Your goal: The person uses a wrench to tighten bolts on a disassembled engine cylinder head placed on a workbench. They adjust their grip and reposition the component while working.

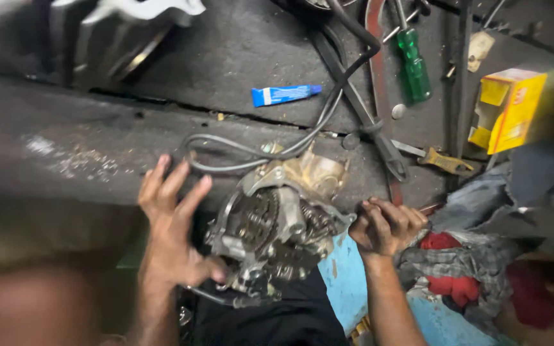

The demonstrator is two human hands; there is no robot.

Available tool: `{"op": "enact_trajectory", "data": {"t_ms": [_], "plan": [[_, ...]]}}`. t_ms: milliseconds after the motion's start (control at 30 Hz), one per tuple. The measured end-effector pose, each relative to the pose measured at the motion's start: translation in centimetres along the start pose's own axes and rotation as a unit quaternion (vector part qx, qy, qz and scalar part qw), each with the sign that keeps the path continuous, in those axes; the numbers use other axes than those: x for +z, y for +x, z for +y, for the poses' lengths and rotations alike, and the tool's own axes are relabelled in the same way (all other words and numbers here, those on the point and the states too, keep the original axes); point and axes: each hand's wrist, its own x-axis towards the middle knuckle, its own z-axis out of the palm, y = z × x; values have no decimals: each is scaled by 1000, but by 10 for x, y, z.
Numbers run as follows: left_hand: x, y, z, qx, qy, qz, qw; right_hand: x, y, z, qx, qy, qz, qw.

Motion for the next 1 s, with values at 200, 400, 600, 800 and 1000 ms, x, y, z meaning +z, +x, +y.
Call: {"op": "enact_trajectory", "data": {"t_ms": [200,400,600,800,1000], "plan": [[-2,-8,-6,35,8,-21,999,-4,0,-3,36,11,9,999],[0,-24,-7,-2,22,15,1000,4,0,-4,13,22,51,998],[9,-39,0,-43,39,31,998,0,-2,1,5,12,46,999],[13,-39,-7,-21,14,54,998,-9,-6,0,21,-1,-15,1000],[7,-40,-5,-15,16,35,999,-8,-11,5,20,-2,-20,1000]]}}
